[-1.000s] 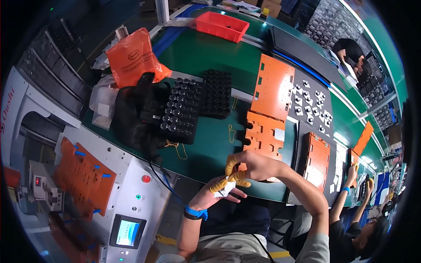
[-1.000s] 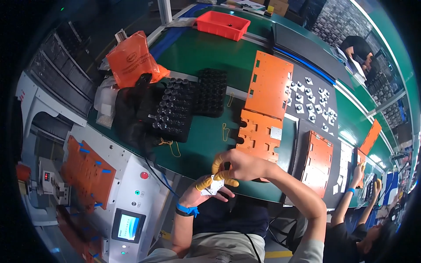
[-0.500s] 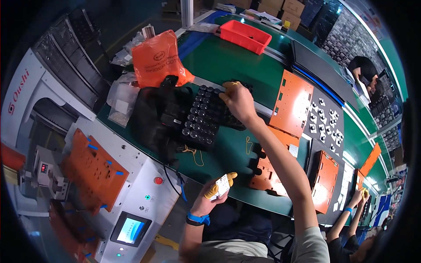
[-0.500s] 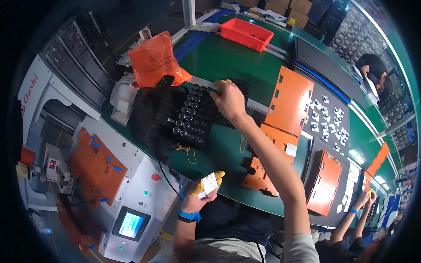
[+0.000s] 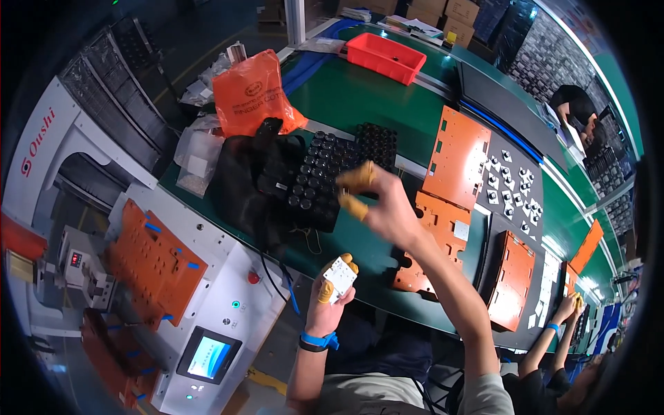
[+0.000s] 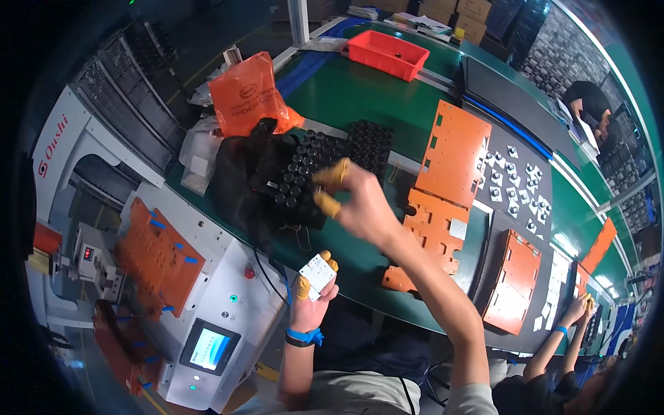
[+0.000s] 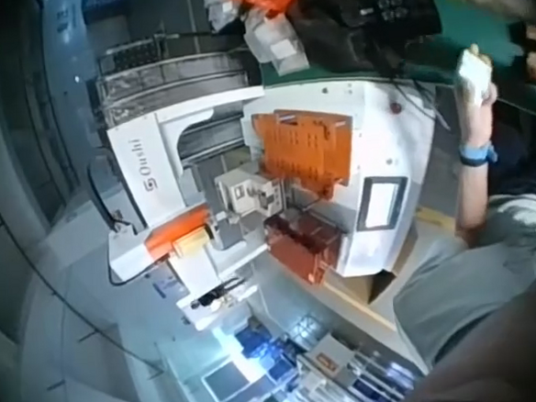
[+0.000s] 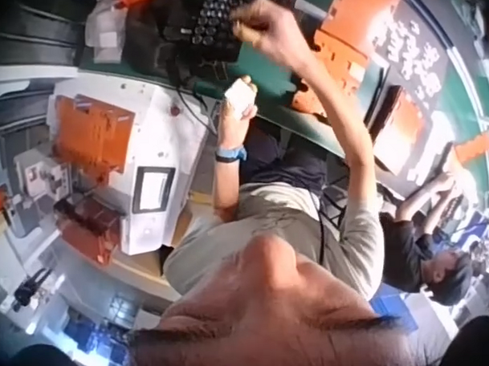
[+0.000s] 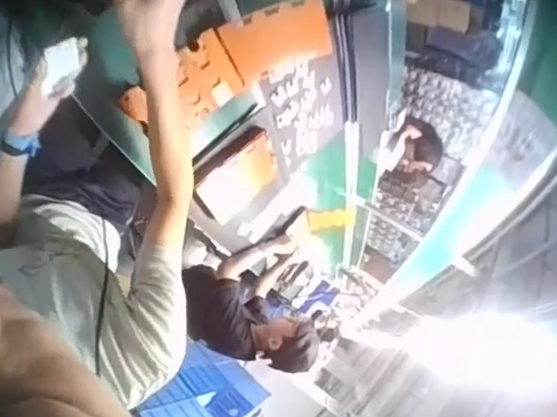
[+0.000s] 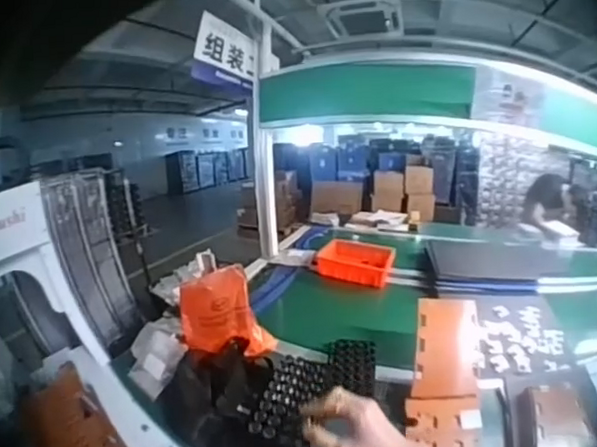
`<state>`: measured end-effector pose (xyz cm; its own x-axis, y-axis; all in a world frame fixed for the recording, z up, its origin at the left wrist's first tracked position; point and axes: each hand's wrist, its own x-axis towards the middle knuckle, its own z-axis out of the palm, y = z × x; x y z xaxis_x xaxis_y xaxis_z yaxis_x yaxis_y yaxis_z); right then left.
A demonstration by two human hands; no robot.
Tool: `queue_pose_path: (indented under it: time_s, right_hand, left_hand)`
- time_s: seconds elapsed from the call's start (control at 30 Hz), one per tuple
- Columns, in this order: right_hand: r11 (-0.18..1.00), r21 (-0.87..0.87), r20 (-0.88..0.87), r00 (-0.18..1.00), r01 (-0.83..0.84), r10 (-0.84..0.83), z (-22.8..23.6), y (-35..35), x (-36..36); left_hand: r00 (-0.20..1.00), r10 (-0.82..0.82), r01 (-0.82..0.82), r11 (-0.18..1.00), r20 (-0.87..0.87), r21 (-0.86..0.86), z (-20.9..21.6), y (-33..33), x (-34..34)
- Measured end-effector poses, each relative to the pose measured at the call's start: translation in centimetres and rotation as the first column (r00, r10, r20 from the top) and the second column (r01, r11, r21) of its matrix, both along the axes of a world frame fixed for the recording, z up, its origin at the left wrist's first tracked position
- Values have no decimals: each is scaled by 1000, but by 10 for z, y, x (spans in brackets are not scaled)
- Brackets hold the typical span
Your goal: Assembling small electronic components into plastic trays and placing them into an automated processing machine.
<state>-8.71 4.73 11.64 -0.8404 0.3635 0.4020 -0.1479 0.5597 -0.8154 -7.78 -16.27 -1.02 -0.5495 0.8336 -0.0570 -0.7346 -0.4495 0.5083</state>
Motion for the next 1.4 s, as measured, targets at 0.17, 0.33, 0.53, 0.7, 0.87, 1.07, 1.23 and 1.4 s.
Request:
queue_pose_path:
  time_s: [0.17,0.33,0.53,0.7,0.87,1.07,1.23,1.4]
  right_hand:
    - [999,-13,68,997,-31,32,32,-52,84]
    - [992,-127,134,991,6,11,42,-67,135]
    - [967,-255,214,975,0,56,52,-71,162]
    - [990,84,97,989,-117,109,59,-70,171]
    - [980,139,78,988,-140,130,58,-68,179]
    - [984,169,198,980,-61,27,70,-81,191]
    - [997,-7,129,989,-73,74,59,-74,196]
    - [981,172,-41,995,-86,94,35,-75,208]
  left_hand:
    - [982,157,-164,984,-102,-63,20,0,15]
    - [839,289,-342,939,-461,-33,57,-2,35]
    - [584,377,-483,873,-719,65,75,-3,57]
    - [473,335,-504,862,-815,62,82,-12,60]
    - [550,323,-417,905,-770,82,82,-17,63]
    - [561,189,-324,946,-806,-4,81,-18,63]
    - [616,193,-258,965,-764,35,78,-18,70]
    - [998,26,-25,1000,-56,14,67,-12,98]
